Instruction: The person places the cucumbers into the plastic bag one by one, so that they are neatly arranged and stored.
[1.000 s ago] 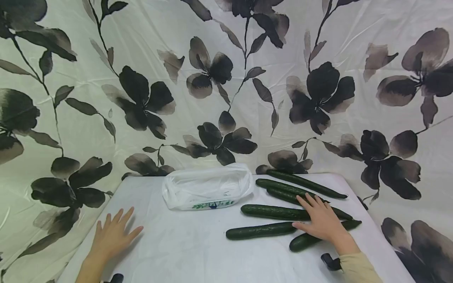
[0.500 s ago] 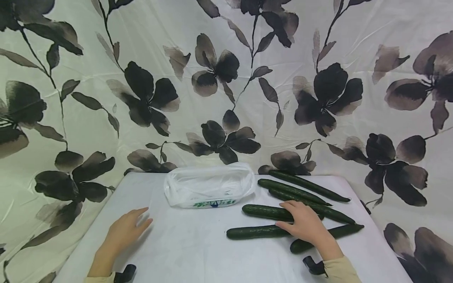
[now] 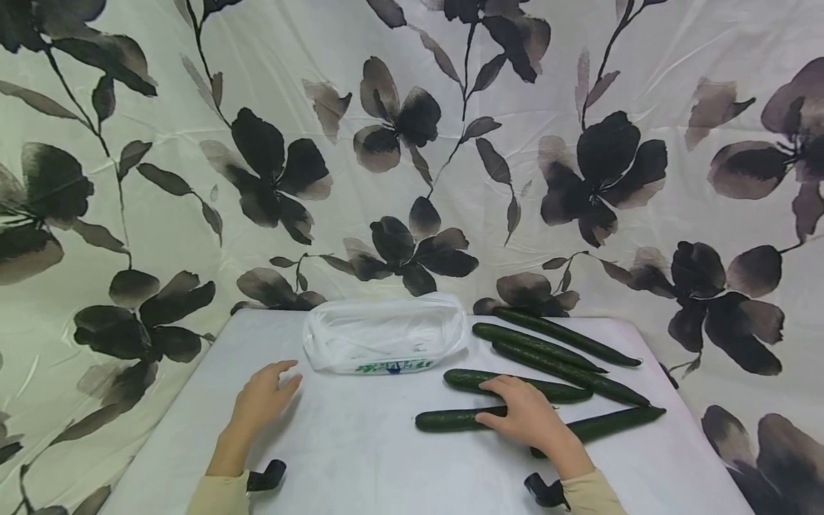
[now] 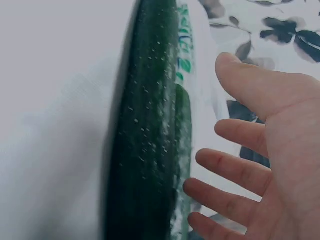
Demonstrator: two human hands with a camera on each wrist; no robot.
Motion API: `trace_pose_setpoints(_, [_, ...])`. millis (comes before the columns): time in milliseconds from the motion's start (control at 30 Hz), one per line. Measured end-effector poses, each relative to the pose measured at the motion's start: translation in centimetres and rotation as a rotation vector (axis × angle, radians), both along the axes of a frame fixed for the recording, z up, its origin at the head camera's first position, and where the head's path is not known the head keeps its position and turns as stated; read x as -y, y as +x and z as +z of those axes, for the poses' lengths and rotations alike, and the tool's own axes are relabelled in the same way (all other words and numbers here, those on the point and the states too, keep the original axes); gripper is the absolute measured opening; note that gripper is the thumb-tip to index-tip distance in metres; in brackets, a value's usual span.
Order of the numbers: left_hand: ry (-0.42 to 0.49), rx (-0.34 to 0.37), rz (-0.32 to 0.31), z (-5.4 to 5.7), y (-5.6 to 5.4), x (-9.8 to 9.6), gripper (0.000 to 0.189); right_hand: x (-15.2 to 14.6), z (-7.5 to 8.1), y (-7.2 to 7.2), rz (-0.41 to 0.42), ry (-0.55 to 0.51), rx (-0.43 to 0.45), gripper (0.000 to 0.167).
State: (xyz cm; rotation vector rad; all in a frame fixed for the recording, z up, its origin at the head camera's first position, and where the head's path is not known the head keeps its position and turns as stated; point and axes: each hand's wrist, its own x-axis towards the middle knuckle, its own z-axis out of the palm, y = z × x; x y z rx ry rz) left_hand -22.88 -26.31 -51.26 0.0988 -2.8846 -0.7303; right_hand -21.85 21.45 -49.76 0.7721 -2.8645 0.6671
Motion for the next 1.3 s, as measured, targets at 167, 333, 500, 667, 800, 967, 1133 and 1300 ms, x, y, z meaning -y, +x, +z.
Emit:
trace_pose_setpoints(167, [0.016,-0.017,0.015,-0.4,-0.6,-0.5,0.048,0.4,-0.8,0.0,0.026,-0.037,0.052,0.054])
trace_pose_setpoints(333, [0.039,-0.019,0.031,-0.7,-1.4,-0.9,0.052,0.3,-1.6,-0.3,0.044,-0.068,0.077,0.051])
trace_pose_setpoints(500, [0.104,-0.026,0.034,-0.8,-2.4,-1.0,0.053,0.1,-2.6,-0.6,0.057,-0.078,0.069,0.049])
trace_pose_setpoints(667, [0.16,-0.031,0.035,-0.7,-3.5,-1.2,0.054,0.0,-3.3,-0.8,0.062,-0.065,0.048,0.049])
trace_pose_setpoints(800, [0.197,-0.031,0.028,-0.6,-4.6,-1.6,0.056,-0.1,-3.4,-1.0,0.044,-0.063,0.053,0.048])
trace_pose_setpoints(967, [0.247,-0.018,0.016,-0.9,-5.7,-1.7,0.057,-0.4,-3.4,-0.9,0.04,-0.063,0.078,0.049])
trace_pose_setpoints(1133, [0.277,0.0,0.017,-1.4,-6.5,-1.7,0.057,-1.0,-3.8,-0.8,0.052,-0.059,0.118,0.048])
trace_pose_setpoints(1300, [0.304,-0.013,-0.019,-1.4,-7.8,-2.2,0.059,-1.7,-3.8,-0.7,0.038,-0.068,0.117,0.046])
